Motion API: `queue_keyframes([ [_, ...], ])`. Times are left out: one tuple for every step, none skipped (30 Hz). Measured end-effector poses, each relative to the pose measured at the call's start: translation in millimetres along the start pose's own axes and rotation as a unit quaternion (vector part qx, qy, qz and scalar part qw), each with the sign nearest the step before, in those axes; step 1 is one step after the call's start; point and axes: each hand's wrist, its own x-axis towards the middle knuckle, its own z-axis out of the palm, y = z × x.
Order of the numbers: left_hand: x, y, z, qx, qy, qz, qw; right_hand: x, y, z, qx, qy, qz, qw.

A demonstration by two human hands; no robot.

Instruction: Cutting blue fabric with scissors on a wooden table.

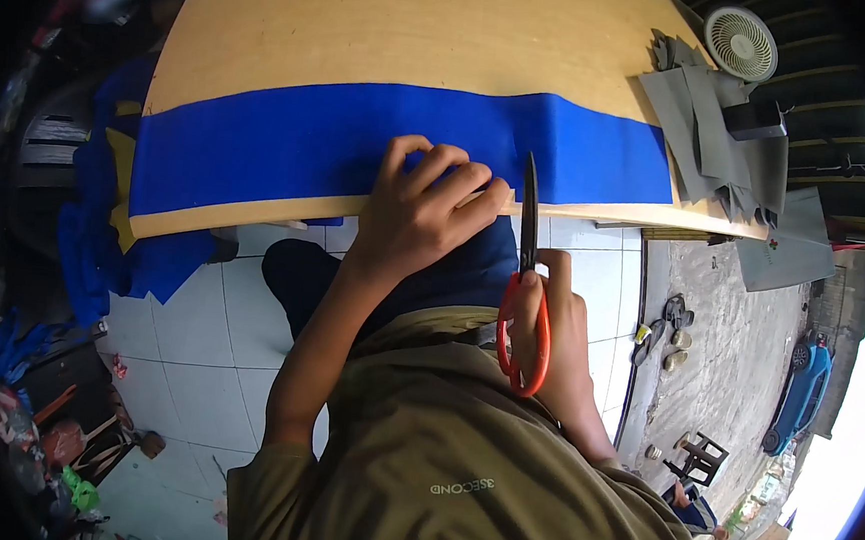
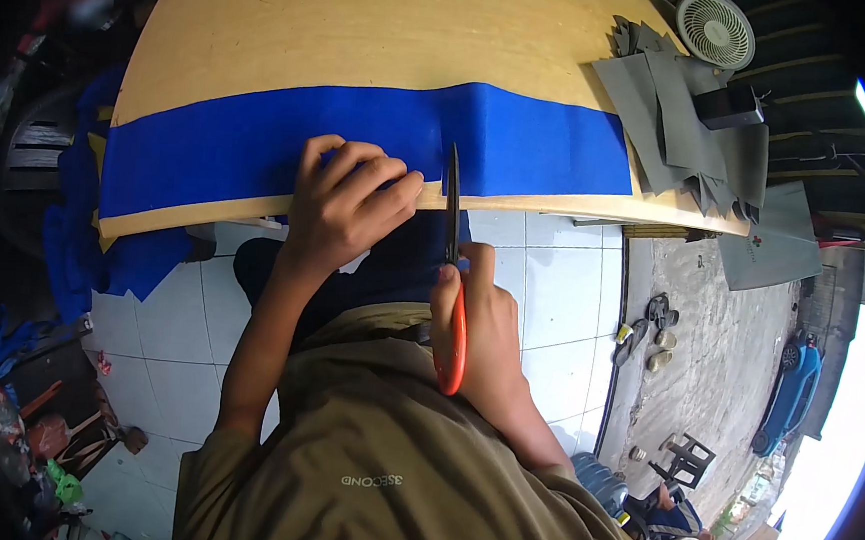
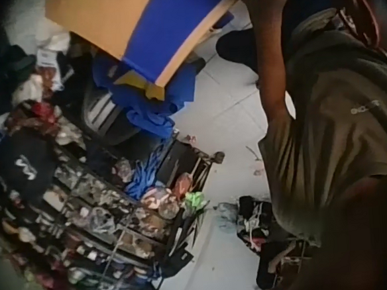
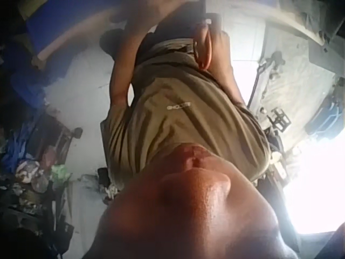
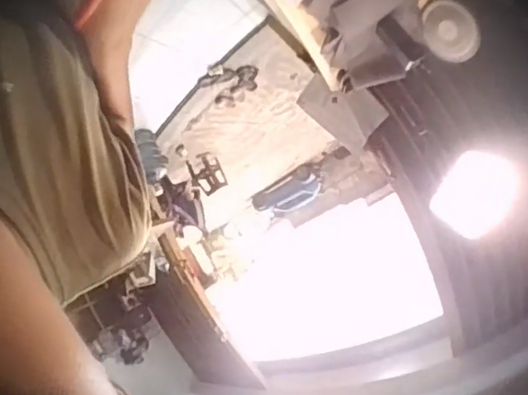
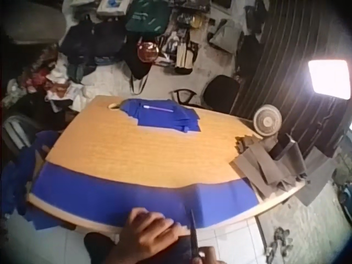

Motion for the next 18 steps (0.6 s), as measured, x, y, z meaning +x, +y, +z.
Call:
queue_keyframes([
  [-0.4,-0.2,0.9,-0.005,0.000,-0.001,1.000,-4.4,-3.6,-4.0,0.008,-0.012,0.025,1.000],
  [-1.1,-0.4,1.6,-0.006,0.000,0.000,1.000,-6.6,-5.7,-6.6,0.008,-0.010,0.027,1.000],
  [-1.9,-0.9,2.0,-0.004,-0.002,0.000,1.000,-8.5,-7.2,-8.7,0.026,-0.012,0.030,0.999],
  [-2.1,-1.2,2.2,-0.002,-0.003,0.000,1.000,-9.7,-8.2,-10.8,0.045,-0.014,0.032,0.998],
  [-1.9,-1.1,1.6,-0.003,-0.004,0.003,1.000,-9.1,-9.0,-13.0,0.043,-0.020,0.034,0.998],
  [-1.5,-0.9,0.7,-0.004,-0.008,0.000,1.000,-8.4,-7.7,-13.5,0.045,-0.018,0.035,0.998],
  [-0.2,-1.0,0.1,-0.004,-0.011,-0.004,1.000,-6.8,-6.8,-14.1,0.046,-0.011,0.021,0.999],
  [0.3,-1.0,0.4,-0.004,-0.010,-0.001,1.000,-5.9,-5.7,-14.7,0.047,-0.004,0.006,0.999],
  [-0.2,-1.0,1.3,-0.004,-0.010,-0.003,1.000,-5.6,-4.0,-15.3,0.057,0.003,0.000,0.998],
  [-1.1,-1.3,2.2,-0.001,-0.009,-0.004,1.000,-4.8,-4.2,-17.0,0.058,0.004,-0.002,0.998],
  [-1.5,-1.3,2.3,0.000,-0.008,-0.002,1.000,-3.9,-5.5,-19.2,0.069,-0.004,0.011,0.998],
  [-2.0,-1.3,2.1,0.000,-0.006,-0.005,1.000,-3.2,-5.9,-20.6,0.080,-0.012,0.024,0.996],
  [-1.9,-1.2,2.4,-0.001,-0.003,-0.008,1.000,-3.9,-3.2,-20.2,0.084,-0.004,0.044,0.995],
  [-1.6,-1.4,3.2,0.000,-0.002,-0.006,1.000,-3.1,-1.0,-20.6,0.085,-0.003,0.042,0.996],
  [-1.2,-1.8,4.2,-0.002,0.005,-0.010,1.000,-1.6,1.2,-21.4,0.060,-0.006,-0.007,0.998],
  [-0.8,-1.6,4.4,-0.004,0.010,-0.014,1.000,-1.0,3.9,-20.7,0.037,-0.009,-0.054,0.998],
  [-0.3,-1.2,3.4,-0.004,0.010,-0.013,1.000,-0.4,6.9,-11.1,0.056,0.031,-0.080,0.995],
  [0.5,-0.7,1.8,-0.007,0.015,-0.014,1.000,-0.2,6.9,-12.1,0.057,0.032,-0.081,0.995],
])
